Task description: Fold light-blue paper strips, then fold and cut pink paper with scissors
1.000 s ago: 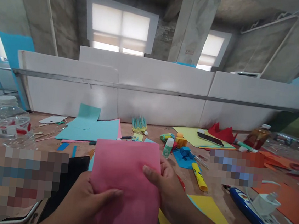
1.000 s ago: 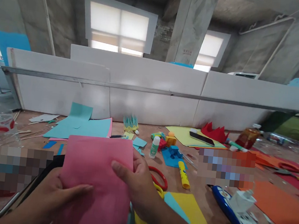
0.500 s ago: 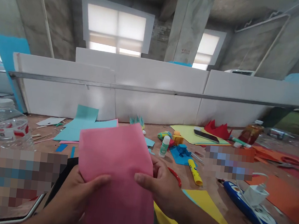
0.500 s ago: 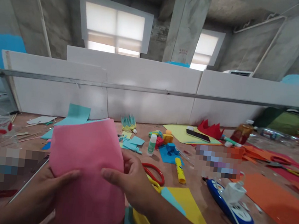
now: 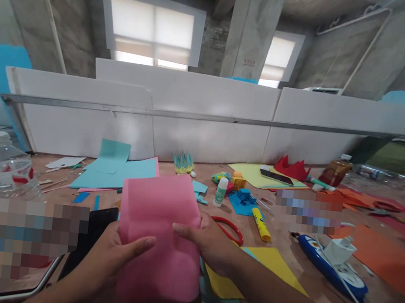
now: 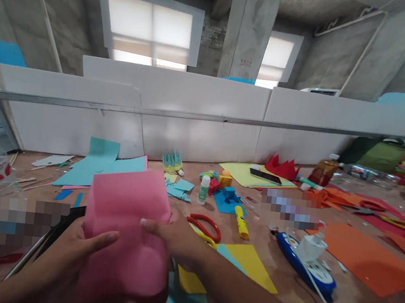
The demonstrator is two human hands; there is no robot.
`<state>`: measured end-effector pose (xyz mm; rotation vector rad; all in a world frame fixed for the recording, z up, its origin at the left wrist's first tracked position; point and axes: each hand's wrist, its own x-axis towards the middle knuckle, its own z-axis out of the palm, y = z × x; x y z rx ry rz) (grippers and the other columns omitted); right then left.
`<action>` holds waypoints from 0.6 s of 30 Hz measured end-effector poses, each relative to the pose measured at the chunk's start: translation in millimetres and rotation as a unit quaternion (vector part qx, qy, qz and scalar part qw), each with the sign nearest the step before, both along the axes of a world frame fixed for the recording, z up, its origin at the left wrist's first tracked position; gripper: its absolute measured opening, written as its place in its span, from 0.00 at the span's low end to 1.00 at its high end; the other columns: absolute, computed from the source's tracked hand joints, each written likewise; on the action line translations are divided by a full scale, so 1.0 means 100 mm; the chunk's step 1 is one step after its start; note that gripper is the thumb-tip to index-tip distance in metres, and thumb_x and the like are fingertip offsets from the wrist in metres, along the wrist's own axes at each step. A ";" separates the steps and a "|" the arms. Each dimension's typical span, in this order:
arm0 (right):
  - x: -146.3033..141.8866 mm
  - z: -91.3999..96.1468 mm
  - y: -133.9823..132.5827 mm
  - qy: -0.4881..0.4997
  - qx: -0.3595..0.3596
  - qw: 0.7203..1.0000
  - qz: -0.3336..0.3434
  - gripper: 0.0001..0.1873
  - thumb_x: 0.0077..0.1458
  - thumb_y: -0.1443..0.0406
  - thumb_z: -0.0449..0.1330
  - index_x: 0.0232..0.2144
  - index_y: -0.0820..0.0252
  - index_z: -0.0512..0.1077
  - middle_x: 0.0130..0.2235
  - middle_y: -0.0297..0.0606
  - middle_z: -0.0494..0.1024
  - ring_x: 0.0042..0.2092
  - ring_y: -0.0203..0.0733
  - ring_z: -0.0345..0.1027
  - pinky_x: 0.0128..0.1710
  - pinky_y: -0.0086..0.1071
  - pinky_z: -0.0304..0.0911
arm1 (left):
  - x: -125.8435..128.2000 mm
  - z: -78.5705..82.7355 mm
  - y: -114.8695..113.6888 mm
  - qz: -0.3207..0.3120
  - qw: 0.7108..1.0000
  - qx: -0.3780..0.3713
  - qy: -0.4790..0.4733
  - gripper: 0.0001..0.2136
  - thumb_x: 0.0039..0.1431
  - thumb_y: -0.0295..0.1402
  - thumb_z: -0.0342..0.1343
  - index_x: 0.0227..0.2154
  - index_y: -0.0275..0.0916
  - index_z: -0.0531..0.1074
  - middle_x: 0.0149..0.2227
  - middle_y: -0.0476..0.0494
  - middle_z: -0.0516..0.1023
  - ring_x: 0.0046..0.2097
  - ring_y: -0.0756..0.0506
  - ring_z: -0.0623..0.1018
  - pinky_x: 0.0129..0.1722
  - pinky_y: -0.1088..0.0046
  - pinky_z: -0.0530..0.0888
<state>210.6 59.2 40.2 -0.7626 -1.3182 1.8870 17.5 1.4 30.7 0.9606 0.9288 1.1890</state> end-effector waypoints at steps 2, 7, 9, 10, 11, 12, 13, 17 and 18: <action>0.01 -0.01 -0.01 -0.012 0.002 1.000 -0.025 0.22 0.46 0.58 0.72 0.42 0.61 0.76 0.39 0.41 0.82 0.39 0.46 0.77 0.43 0.40 0.71 | -0.02 -0.03 0.01 0.017 0.998 0.026 0.049 0.20 0.48 0.38 0.70 0.44 0.34 0.79 0.41 0.35 0.84 0.41 0.35 0.82 0.40 0.62 0.78; 0.04 0.06 -0.06 0.071 -0.010 0.997 0.039 0.30 0.42 0.57 0.74 0.48 0.60 0.74 0.45 0.45 0.81 0.44 0.51 0.77 0.43 0.40 0.71 | -0.08 0.00 0.00 -0.021 0.997 0.026 0.076 0.17 0.48 0.38 0.70 0.40 0.34 0.80 0.38 0.37 0.84 0.37 0.40 0.81 0.37 0.67 0.77; 0.05 0.09 -0.06 0.096 -0.024 0.995 0.032 0.29 0.43 0.57 0.73 0.48 0.60 0.74 0.47 0.47 0.80 0.45 0.52 0.77 0.44 0.40 0.71 | -0.06 0.03 -0.02 -0.058 0.996 0.003 0.069 0.17 0.48 0.37 0.70 0.39 0.33 0.80 0.36 0.37 0.84 0.36 0.42 0.80 0.36 0.70 0.76; 0.04 0.10 -0.05 0.098 -0.029 0.995 0.014 0.28 0.44 0.58 0.73 0.48 0.61 0.74 0.47 0.47 0.80 0.46 0.52 0.77 0.44 0.41 0.71 | -0.04 0.03 -0.02 -0.062 0.996 -0.011 0.061 0.17 0.48 0.37 0.70 0.40 0.33 0.80 0.36 0.37 0.83 0.36 0.42 0.80 0.35 0.70 0.76; 0.03 0.09 -0.03 0.096 -0.029 0.995 -0.011 0.27 0.45 0.58 0.72 0.47 0.60 0.74 0.46 0.47 0.80 0.45 0.52 0.77 0.45 0.42 0.71 | 0.00 0.03 -0.02 -0.056 0.997 -0.027 0.048 0.18 0.48 0.37 0.70 0.41 0.33 0.80 0.35 0.37 0.83 0.36 0.41 0.80 0.35 0.70 0.76; 0.02 0.08 -0.02 0.090 -0.025 0.995 -0.039 0.26 0.47 0.58 0.72 0.47 0.60 0.74 0.46 0.46 0.81 0.45 0.52 0.77 0.45 0.43 0.71 | 0.04 0.02 -0.03 -0.046 0.998 -0.039 0.031 0.19 0.47 0.37 0.71 0.42 0.33 0.80 0.35 0.37 0.83 0.36 0.41 0.80 0.36 0.69 0.76; 0.00 0.06 0.00 0.081 -0.017 0.994 -0.070 0.25 0.48 0.57 0.71 0.47 0.60 0.74 0.45 0.46 0.81 0.44 0.53 0.77 0.45 0.43 0.71 | 0.08 0.00 -0.03 -0.037 0.998 -0.043 0.013 0.21 0.46 0.37 0.71 0.42 0.33 0.79 0.34 0.36 0.83 0.36 0.40 0.81 0.36 0.67 0.76; -0.04 0.01 0.03 0.031 0.037 0.987 -0.150 0.25 0.50 0.52 0.69 0.46 0.59 0.74 0.44 0.44 0.82 0.44 0.53 0.77 0.45 0.44 0.71 | 0.17 -0.10 -0.03 -0.020 0.999 -0.027 0.011 0.19 0.45 0.39 0.71 0.37 0.31 0.80 0.31 0.36 0.82 0.33 0.40 0.80 0.34 0.66 0.75; -0.04 0.01 0.03 0.030 0.046 0.986 -0.156 0.25 0.50 0.52 0.69 0.46 0.59 0.74 0.44 0.44 0.82 0.45 0.53 0.77 0.46 0.44 0.71 | 0.16 -0.12 -0.02 -0.004 0.999 -0.019 0.033 0.17 0.46 0.39 0.71 0.35 0.30 0.80 0.30 0.37 0.82 0.31 0.41 0.79 0.32 0.67 0.75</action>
